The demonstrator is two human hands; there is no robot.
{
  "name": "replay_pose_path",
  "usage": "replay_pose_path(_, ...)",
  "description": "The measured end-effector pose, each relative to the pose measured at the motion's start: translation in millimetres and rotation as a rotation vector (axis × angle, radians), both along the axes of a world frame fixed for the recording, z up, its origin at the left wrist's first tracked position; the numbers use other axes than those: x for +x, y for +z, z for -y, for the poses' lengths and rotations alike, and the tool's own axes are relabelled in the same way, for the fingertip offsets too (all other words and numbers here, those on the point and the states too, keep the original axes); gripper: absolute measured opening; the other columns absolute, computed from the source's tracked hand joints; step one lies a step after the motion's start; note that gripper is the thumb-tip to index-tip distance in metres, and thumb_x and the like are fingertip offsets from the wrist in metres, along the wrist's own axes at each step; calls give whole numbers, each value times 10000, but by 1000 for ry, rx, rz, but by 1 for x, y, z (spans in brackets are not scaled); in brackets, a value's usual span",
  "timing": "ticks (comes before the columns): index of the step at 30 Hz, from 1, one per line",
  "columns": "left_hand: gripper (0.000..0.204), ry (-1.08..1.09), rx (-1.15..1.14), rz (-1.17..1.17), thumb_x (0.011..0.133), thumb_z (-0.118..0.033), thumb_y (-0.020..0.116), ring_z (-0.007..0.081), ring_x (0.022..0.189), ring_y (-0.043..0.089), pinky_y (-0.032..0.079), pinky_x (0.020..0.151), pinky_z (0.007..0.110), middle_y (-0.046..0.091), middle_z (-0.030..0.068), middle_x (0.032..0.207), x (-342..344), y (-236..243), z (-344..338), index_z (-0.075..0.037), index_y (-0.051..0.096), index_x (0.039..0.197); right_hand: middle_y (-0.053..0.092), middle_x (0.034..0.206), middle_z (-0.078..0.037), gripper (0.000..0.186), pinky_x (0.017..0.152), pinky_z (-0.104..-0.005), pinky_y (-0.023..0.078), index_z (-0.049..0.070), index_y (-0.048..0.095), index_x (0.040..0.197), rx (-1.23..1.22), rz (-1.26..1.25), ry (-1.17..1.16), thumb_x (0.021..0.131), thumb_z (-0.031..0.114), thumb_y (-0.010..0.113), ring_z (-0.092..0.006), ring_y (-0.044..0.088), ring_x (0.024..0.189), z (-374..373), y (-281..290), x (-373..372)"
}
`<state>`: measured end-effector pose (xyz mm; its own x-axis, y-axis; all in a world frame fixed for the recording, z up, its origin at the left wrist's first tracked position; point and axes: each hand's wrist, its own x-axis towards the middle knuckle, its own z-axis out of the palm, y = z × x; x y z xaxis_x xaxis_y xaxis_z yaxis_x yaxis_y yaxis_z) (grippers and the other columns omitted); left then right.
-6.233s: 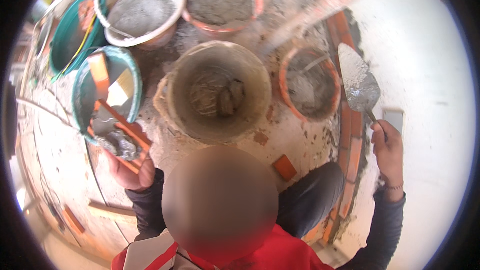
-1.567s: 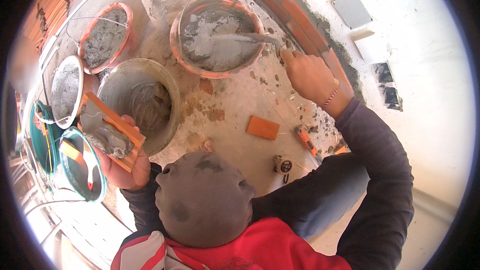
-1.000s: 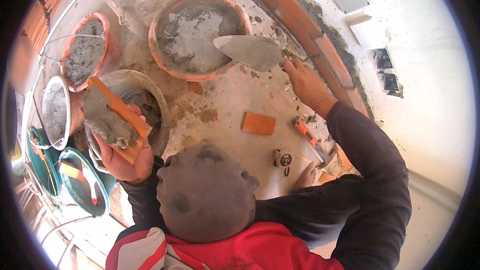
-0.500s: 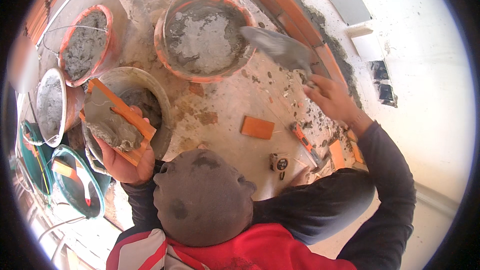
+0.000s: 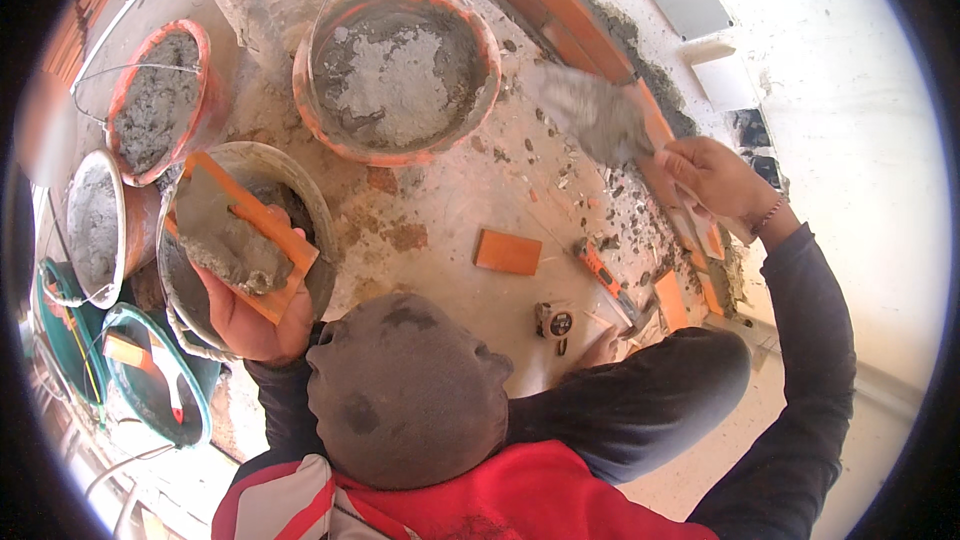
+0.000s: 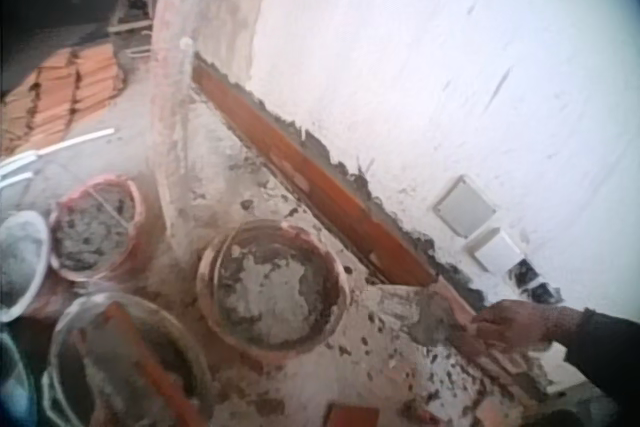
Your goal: The person lays bricks along a wall base by applying mortar to the bricks and wall using a trowel and then positioning each brick by hand.
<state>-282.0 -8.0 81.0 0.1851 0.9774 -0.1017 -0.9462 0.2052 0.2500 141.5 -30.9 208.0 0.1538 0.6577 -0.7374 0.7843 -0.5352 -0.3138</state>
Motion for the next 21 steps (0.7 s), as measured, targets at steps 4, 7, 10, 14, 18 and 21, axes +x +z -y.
replay_pose_path(4,531,2,-67,-87,1014,-455,306,324,1270,448,365,1022,578,417,89,1432,14,-2,-2,-154,320,1452,435,550,29,431,406,-243,386,51,491,748,116,-219,-98,1009,391,445,-79,447,427,-1,-26,-18)
replay_pose_path(7,507,-78,-12,-104,1017,-440,311,311,1296,425,330,1039,609,419,58,1437,26,1,-6,-172,330,1448,451,591,11,421,419,-244,394,56,477,749,24,-259,-101,1011,383,439,-85,464,451,5,-44,-24)
replay_pose_path(10,506,-143,30,-127,1017,-435,320,313,1302,418,321,1047,613,414,60,1442,38,7,-10,-166,334,1445,444,580,21,389,428,-246,391,58,496,770,40,-147,-32,1012,359,445,-78,448,451,41,-56,5)
replay_pose_path(14,507,-245,132,-37,1018,-421,331,318,1302,418,336,1051,594,410,76,1445,53,20,-13,-145,335,1443,401,547,22,352,437,-263,359,36,520,778,220,-100,-40,984,322,520,-66,412,466,91,-54,51)
replay_pose_path(18,507,-186,44,-126,1020,-408,329,327,1294,428,368,1048,559,416,99,1436,57,23,-6,-123,334,1440,531,623,-104,296,589,-344,430,-30,598,1008,458,145,274,928,255,597,-215,514,575,72,-24,43)
replay_pose_path(21,505,-128,-2,-222,1021,-408,326,320,1293,432,367,1054,550,418,97,1434,56,20,2,-125,334,1439,604,735,-133,309,674,-389,450,13,620,1074,647,333,514,911,275,608,-299,560,675,28,-1,17)
